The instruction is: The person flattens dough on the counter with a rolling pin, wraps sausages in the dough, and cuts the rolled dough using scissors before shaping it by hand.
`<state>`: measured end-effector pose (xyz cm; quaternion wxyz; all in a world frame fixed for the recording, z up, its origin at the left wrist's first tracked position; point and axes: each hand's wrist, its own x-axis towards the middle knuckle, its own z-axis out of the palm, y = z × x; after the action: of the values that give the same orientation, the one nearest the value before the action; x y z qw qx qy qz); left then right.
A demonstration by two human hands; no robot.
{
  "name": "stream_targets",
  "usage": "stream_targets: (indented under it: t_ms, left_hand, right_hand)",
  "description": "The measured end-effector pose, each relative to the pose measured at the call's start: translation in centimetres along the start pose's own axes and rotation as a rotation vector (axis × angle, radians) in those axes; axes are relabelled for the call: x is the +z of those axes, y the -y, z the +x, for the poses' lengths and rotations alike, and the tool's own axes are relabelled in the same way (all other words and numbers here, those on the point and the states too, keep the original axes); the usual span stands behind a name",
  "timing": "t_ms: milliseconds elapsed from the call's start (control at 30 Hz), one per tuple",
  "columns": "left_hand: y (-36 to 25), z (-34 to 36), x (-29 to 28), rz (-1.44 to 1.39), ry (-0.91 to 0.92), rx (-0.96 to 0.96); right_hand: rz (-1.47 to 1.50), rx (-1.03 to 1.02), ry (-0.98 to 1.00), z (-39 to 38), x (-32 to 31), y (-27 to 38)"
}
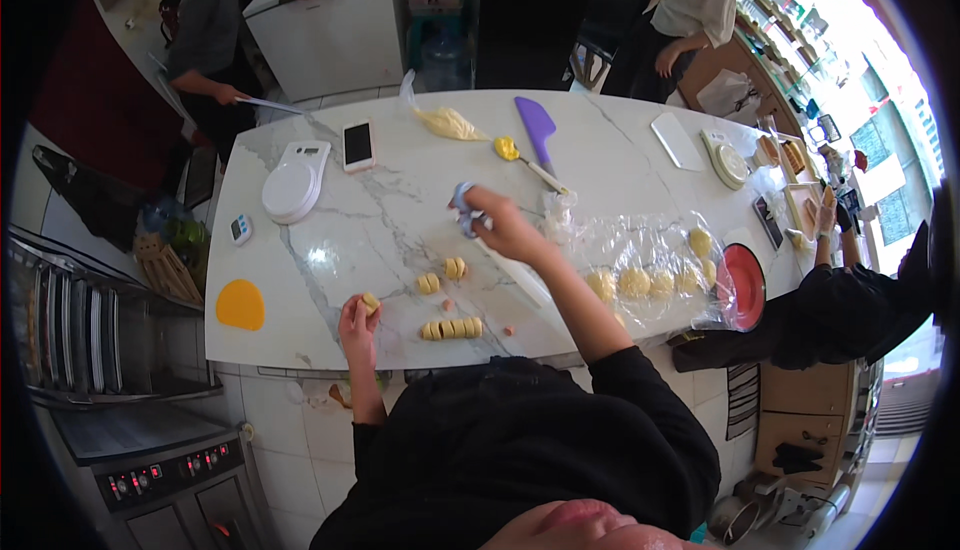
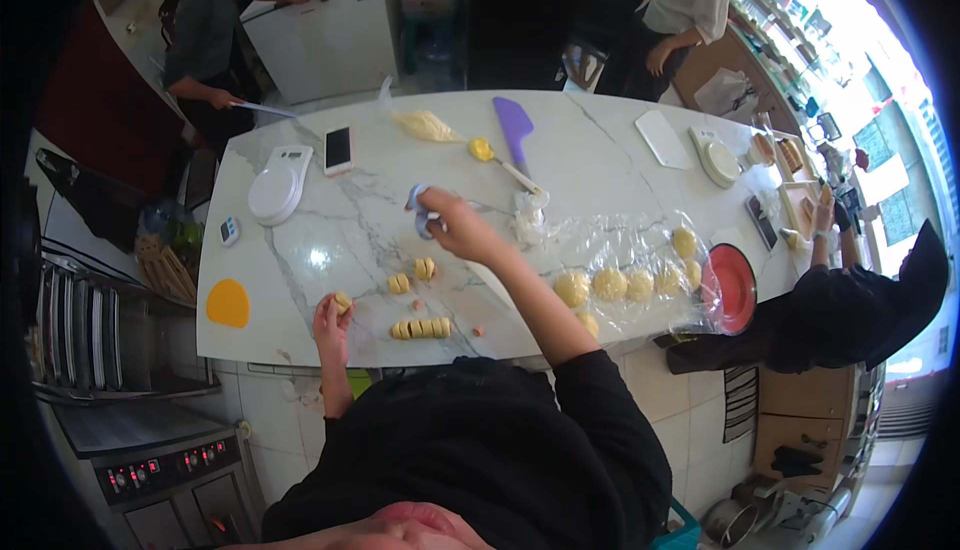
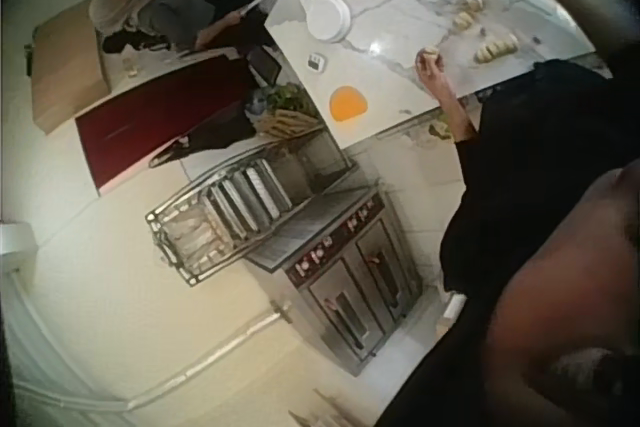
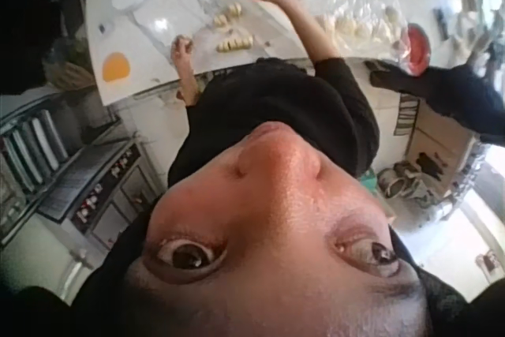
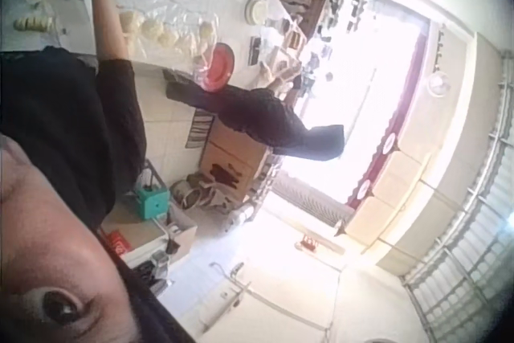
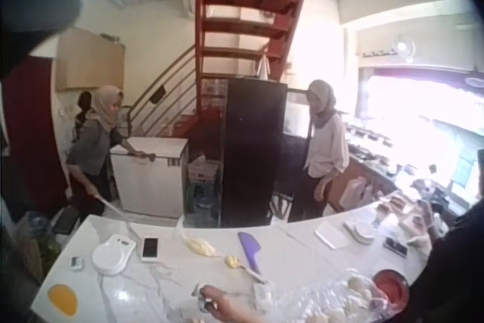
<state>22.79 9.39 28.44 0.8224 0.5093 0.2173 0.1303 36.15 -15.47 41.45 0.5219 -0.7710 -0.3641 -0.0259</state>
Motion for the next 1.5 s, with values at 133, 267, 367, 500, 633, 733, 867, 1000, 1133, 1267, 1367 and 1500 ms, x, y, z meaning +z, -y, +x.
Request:
stream_targets:
  t_ms: [133,267,367,500,633,733,867,1000,1133,1267,1367,1500]
  left_hand:
    - [1.4,-1.0,-2.6,-0.045,-0.012,0.038]
    - [0.7,-1.7,-3.0,-0.054,-0.068,0.065]
    - [-0.4,-3.5,-3.0,-0.067,-0.093,0.026]
    - [-1.0,-4.4,-4.6,-0.096,-0.105,0.047]
    - [0.1,-4.2,-5.1,-0.140,-0.118,0.048]
    - [0.6,-3.1,-5.3,-0.158,-0.082,0.040]
    - [0.8,-2.4,-5.0,-0.214,-0.043,0.036]
    - [0.8,-1.8,-3.6,-0.187,0.019,-0.025]
    - [1.3,-1.2,-2.2,-0.186,0.085,-0.066]
    - [1.1,-0.6,-1.3,-0.187,0.074,-0.106]
    - [0.7,-0.4,-1.0,-0.185,0.092,-0.111]
    - [0.4,0.2,-1.2,-0.179,0.046,-0.101]
  right_hand:
    - [-0.234,-0.106,0.171,1.1,2.7,-4.7]
    - [-0.365,-0.078,0.145,2.1,3.6,-8.2]
    - [-0.406,0.125,0.161,2.6,3.8,-9.9]
    - [-0.385,0.086,0.153,3.1,4.9,-11.0]
    - [-0.368,0.160,0.168,2.4,3.9,-11.5]
    - [-0.429,0.157,0.054,2.1,2.7,-11.6]
    - [-0.435,0.305,0.060,2.7,3.4,-13.3]
    - [-0.408,0.365,0.012,2.4,3.3,-15.0]
    - [-0.392,0.430,-0.075,1.5,3.1,-15.3]
    - [-0.420,0.434,-0.089,1.6,2.7,-15.8]
    - [-0.430,0.421,-0.027,2.1,2.4,-16.5]
    - [-0.392,0.422,0.170,3.2,2.2,-16.9]
